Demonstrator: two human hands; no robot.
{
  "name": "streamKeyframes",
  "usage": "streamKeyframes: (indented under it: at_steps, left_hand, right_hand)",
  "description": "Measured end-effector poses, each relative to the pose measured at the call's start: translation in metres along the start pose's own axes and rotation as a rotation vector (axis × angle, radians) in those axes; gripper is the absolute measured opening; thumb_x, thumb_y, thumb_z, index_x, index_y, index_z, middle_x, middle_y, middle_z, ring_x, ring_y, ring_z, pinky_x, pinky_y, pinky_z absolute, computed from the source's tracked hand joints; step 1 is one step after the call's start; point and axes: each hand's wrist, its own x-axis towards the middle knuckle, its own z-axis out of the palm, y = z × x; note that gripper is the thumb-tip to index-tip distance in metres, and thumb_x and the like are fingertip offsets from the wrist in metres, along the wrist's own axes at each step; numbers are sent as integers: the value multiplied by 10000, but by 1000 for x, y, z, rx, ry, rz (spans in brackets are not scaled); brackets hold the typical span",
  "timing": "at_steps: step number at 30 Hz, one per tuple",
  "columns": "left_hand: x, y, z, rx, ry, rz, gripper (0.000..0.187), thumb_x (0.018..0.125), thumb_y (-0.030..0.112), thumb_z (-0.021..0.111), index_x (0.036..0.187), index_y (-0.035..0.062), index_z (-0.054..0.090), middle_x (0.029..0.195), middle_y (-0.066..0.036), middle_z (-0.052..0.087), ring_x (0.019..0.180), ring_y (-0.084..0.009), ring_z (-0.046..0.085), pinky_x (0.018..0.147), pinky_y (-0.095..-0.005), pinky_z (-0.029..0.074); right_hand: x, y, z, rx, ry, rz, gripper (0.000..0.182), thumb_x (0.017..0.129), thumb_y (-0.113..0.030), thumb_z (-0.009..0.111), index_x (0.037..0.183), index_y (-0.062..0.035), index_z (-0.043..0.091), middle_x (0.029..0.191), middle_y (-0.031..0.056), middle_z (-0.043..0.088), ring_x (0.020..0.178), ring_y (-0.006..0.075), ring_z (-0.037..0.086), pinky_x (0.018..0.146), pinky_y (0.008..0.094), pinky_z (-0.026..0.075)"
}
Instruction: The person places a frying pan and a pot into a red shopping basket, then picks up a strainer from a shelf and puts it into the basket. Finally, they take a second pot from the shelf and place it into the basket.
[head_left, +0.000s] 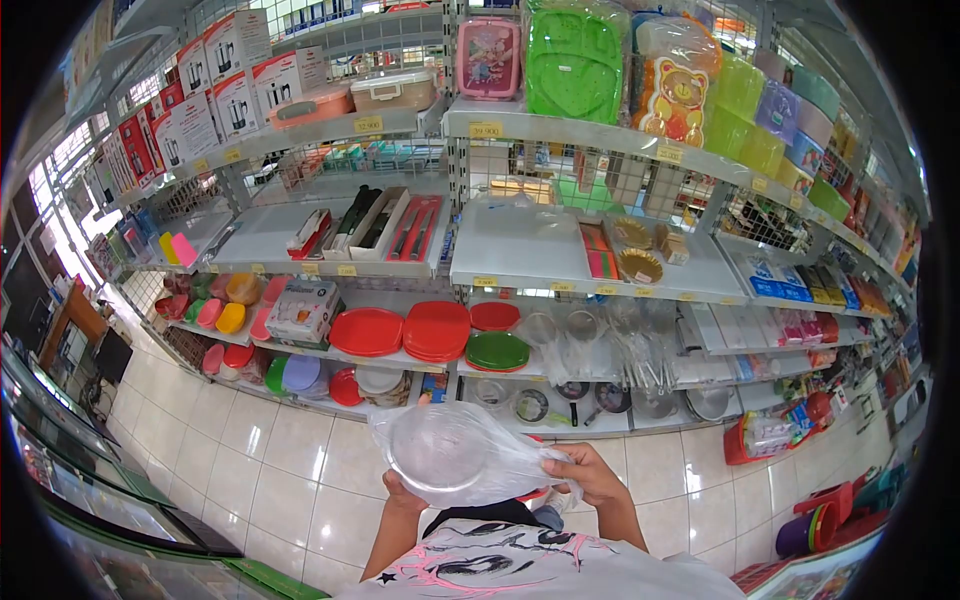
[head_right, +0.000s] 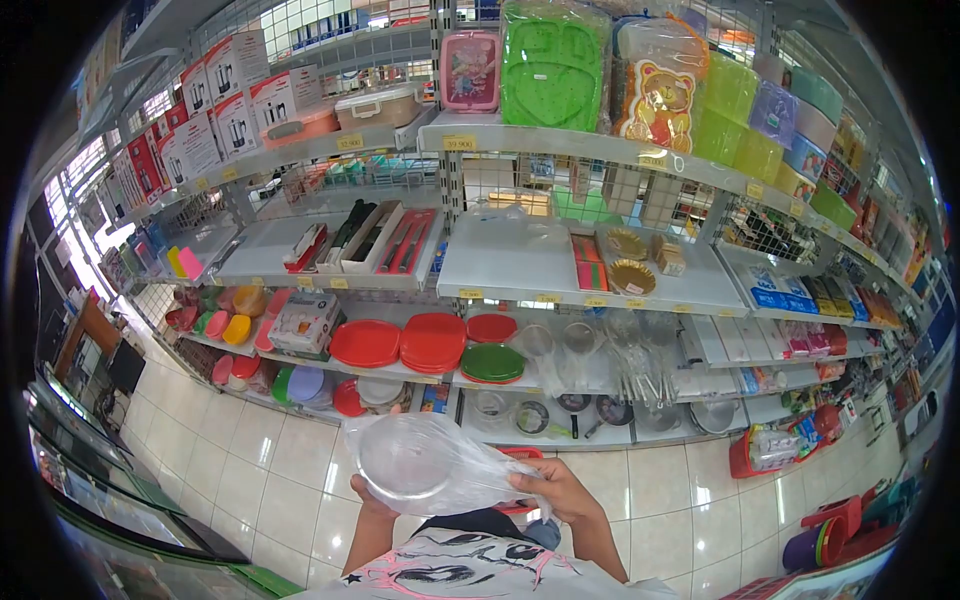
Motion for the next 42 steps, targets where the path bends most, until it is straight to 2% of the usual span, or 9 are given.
streamKeyframes:
  at_steps: [13, 18, 21, 27, 32, 35, 37, 38, 42]
  left_hand:
    - [-5, -7, 11, -113, 44, 131, 1299, 588, 819, 669, 1538, 110, 138, 1475, -211, 355, 1336, -361, 404, 1093, -531, 363]
    - [-7, -10, 2, -117, 82, 147, 1272, 598, 786, 690, 1534, 108, 159, 1464, -201, 369, 1330, -347, 412, 1094, -515, 366]
    - [-11, -13, -6, -108, 121, 132, 1237, 614, 784, 681, 1525, 105, 189, 1458, -183, 383, 1321, -334, 422, 1093, -505, 369]
    - [-15, -27, -23, -60, 242, 56, 1165, 660, 825, 602, 1500, 99, 248, 1454, -115, 408, 1320, -301, 424, 1102, -500, 355]
    - [-17, -31, -31, -5, 190, -13, 1145, 660, 854, 556, 1493, 124, 265, 1483, -89, 379, 1343, -280, 394, 1106, -503, 343]
    - [-13, -34, -44, -69, 110, -83, 1027, 747, 781, 567, 1477, 124, 267, 1461, -83, 389, 1337, -277, 393, 1071, -513, 381]
    - [0, -22, -24, 193, 235, -37, 866, 841, 623, 606, 1448, 101, 275, 1413, -98, 409, 1324, -288, 396, 1012, -522, 438]
    - [2, -20, -25, 163, 162, 48, 670, 908, 353, 632, 1412, 76, 288, 1371, -121, 421, 1268, -286, 454, 943, -501, 499]
    - [8, -10, -13, 376, 211, 69, 574, 896, 164, 642, 1372, 52, 341, 1352, -143, 447, 1190, -269, 528, 874, -455, 554]
  right_hand:
    - [7, 1, 16, 48, -54, 60, 456, 901, -105, 663, 1309, 51, 533, 1200, 104, 633, 1041, 147, 617, 939, 278, 468]
    - [13, 2, 20, -485, -24, -283, 650, 794, -211, 793, 1359, -36, 525, 1328, 107, 560, 1188, 185, 537, 1029, 317, 406]
    - [10, -4, 24, -664, -20, -305, 725, 744, -259, 830, 1369, -62, 521, 1331, 129, 558, 1198, 211, 536, 1033, 330, 400]
    - [8, -4, 26, -961, 33, -434, 614, 773, -286, 787, 1317, -98, 573, 1224, 144, 615, 1118, 294, 592, 953, 363, 454]
    - [12, 11, 16, -1032, 162, -455, 440, 813, -268, 749, 1192, -66, 654, 1047, 123, 684, 935, 276, 658, 842, 345, 501]
    - [3, 1, 22, -861, 226, -353, 336, 846, -249, 729, 1106, -39, 691, 896, 99, 705, 801, 194, 663, 750, 300, 509]
    - [2, 0, 21, -743, 266, -251, 302, 864, -245, 719, 1070, -26, 702, 826, 84, 704, 740, 145, 650, 707, 274, 503]
    - [3, 1, 18, -695, 268, -231, 281, 881, -246, 706, 1044, -18, 707, 782, 63, 687, 710, 110, 621, 677, 260, 490]
    - [12, 12, 6, -593, 280, -204, 257, 899, -245, 695, 1001, -10, 719, 709, 20, 639, 651, 66, 568, 625, 239, 467]
